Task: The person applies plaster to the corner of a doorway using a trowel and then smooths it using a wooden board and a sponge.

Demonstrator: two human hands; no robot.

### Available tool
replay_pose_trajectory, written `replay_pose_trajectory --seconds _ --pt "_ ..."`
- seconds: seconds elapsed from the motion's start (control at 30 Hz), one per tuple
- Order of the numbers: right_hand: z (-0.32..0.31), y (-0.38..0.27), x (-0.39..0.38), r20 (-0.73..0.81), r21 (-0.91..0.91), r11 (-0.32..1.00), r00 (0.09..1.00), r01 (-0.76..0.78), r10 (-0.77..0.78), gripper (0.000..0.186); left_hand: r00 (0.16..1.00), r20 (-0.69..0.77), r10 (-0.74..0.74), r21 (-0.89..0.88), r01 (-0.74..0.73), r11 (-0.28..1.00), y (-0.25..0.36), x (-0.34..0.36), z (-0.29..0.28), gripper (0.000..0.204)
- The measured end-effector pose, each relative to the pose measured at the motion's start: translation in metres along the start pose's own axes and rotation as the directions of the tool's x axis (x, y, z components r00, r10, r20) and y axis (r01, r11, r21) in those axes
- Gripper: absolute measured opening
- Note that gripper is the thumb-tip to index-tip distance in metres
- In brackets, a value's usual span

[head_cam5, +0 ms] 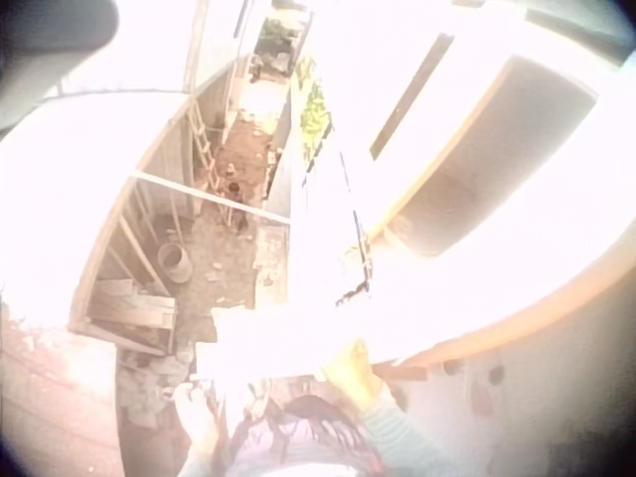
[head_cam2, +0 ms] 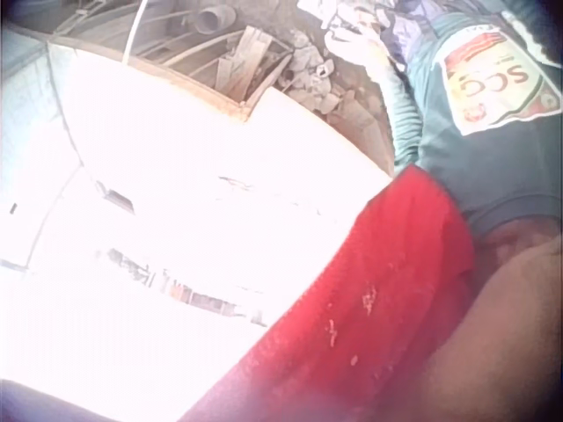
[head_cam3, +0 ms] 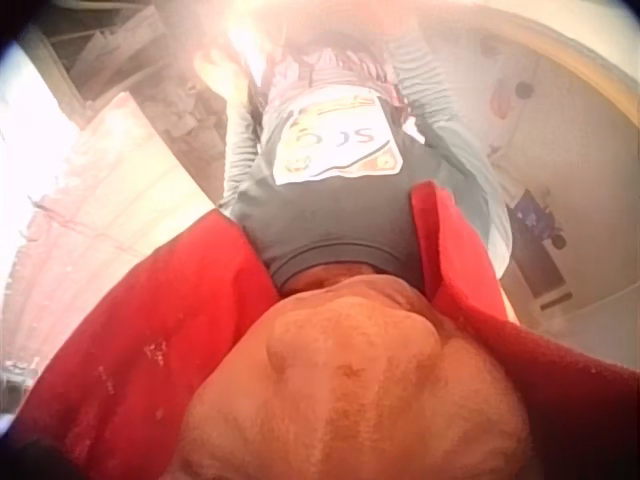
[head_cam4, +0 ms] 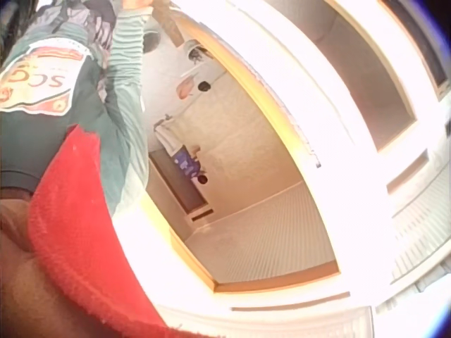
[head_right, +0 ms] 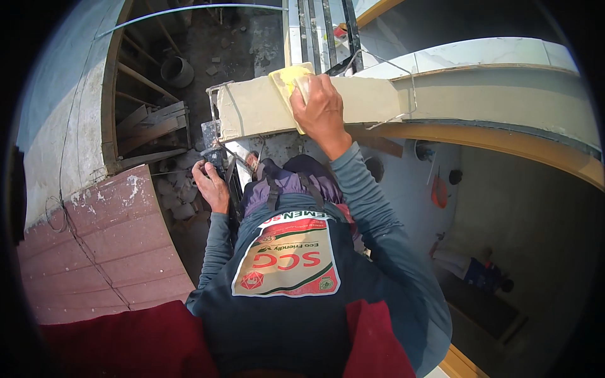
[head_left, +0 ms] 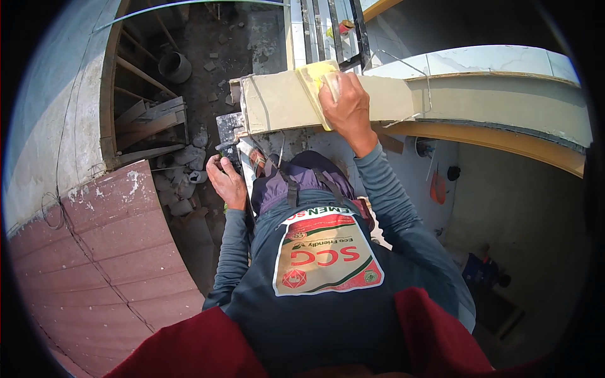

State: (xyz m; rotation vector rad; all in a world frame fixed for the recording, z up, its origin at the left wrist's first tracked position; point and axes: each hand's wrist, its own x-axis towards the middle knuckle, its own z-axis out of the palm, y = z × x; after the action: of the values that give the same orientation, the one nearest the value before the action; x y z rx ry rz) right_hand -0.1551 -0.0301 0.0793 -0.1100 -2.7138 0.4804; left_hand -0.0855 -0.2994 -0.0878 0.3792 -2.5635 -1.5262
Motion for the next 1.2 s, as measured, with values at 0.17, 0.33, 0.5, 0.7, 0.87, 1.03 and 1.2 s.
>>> replay_pose_trajectory --seconds 0.17,0.33,0.5,0.7,0.87,1.03,1.2 --pt "-0.042 0.046 -0.044 0.006 -0.096 0.987 0.992 -0.125 0.127 0.027 1.000 -0.010 -0.018 -0.009 0.018 1.000 -0.006 0.002 0.003 0.038" --pt "-0.006 0.018 -0.002 -0.056 -0.044 0.991 0.991 -0.126 0.124 0.021 0.999 0.017 0.044 0.074 -0.045 0.996 0.005 0.003 0.003 0.039" --pt "-0.022 -0.013 -0.056 0.052 0.099 0.995 0.998 0.014 -0.020 0.029 1.000 0.015 -0.021 0.032 0.020 0.999 -0.009 0.001 0.003 0.043" --pt "-0.010 0.044 0.000 -0.129 -0.093 0.988 0.985 -0.127 0.114 0.019 0.999 0.051 0.014 0.087 -0.019 0.996 0.002 0.003 0.006 0.045" --pt "-0.008 -0.036 -0.042 0.043 0.209 0.971 0.991 0.116 -0.128 0.029 0.998 0.059 -0.031 0.018 0.030 0.999 0.002 0.000 0.002 0.051" --pt "-0.045 0.072 -0.041 -0.098 -0.110 0.962 0.966 -0.250 0.239 0.021 0.998 0.041 -0.041 0.016 0.040 0.999 0.006 0.000 0.006 0.051" --pt "0.015 -0.012 -0.005 -0.098 0.088 0.996 0.995 0.011 -0.002 0.025 0.997 0.079 -0.001 0.056 -0.004 0.998 0.003 -0.001 0.001 0.050"
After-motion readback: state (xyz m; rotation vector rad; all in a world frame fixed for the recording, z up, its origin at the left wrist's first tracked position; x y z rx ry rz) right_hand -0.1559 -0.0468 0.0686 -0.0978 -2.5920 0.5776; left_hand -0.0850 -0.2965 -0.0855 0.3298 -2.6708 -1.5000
